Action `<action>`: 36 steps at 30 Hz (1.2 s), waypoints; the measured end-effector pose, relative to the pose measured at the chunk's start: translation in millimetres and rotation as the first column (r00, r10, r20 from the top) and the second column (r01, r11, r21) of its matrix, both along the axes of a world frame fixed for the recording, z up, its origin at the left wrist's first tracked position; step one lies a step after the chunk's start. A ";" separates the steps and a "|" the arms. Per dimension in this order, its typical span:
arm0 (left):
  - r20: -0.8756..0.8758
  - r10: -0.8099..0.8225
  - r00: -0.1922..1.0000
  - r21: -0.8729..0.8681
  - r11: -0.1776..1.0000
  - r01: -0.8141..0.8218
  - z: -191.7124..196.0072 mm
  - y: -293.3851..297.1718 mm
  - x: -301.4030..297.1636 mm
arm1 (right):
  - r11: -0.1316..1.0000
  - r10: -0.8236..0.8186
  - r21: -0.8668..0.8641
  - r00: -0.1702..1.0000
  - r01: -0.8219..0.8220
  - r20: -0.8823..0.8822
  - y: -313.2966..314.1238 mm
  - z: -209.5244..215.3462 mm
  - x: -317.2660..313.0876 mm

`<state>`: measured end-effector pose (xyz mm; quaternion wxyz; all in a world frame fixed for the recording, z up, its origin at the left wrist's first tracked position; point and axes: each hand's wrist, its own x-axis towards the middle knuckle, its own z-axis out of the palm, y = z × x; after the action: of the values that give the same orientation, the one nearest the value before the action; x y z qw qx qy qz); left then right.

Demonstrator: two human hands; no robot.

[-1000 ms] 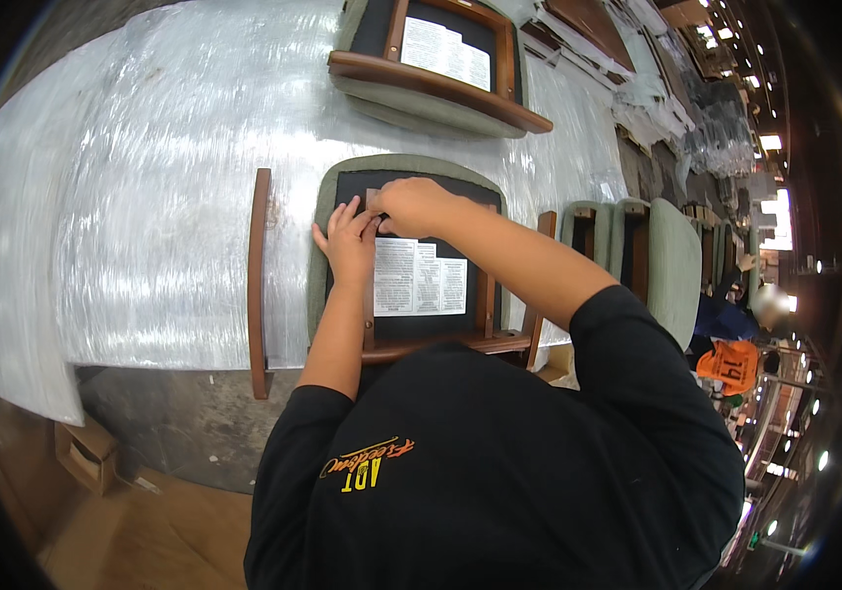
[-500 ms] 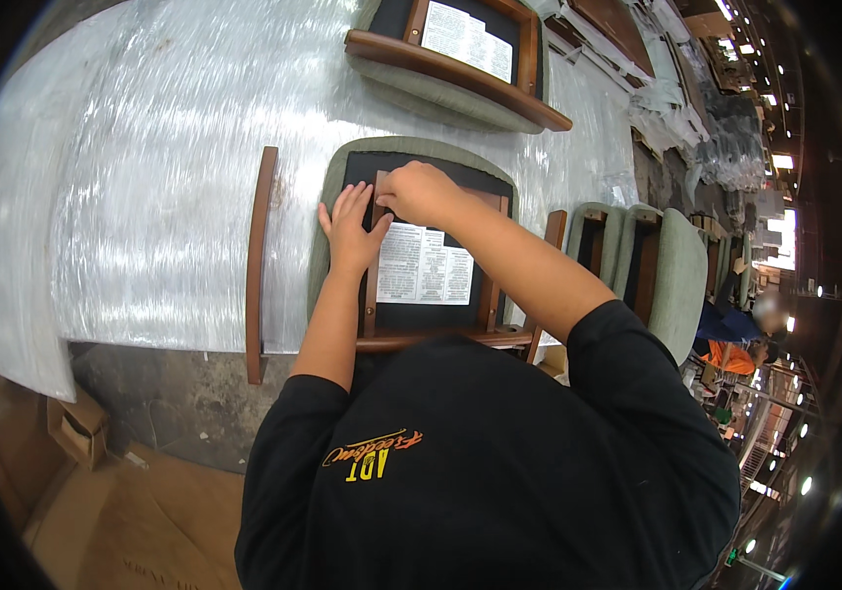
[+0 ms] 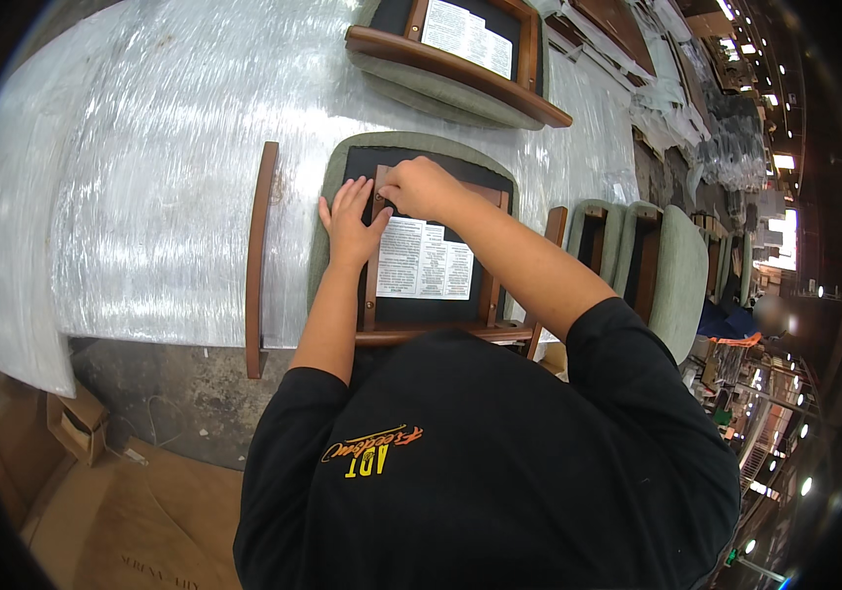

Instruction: The person assembles chairs by attaching wooden legs to upholstered seat frames using an Allen key. They repeatedly flip the seat frames, insert and tighten bolts, and place finished units aside. The process is performed one chair at a time on a plastic-covered work surface.

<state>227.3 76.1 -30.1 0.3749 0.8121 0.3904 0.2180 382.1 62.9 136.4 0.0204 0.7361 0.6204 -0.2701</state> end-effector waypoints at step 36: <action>-0.673 -0.216 0.707 -0.189 0.975 0.118 80.6 -81.4 -112.4 | 0.965 0.099 0.259 0.976 -0.047 -0.193 -154.1 -11.2 -108.8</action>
<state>114.9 -5.3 50.5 0.2737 0.8401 0.4399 -0.1606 273.3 -91.3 125.3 -0.1273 0.6776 0.6752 -0.2623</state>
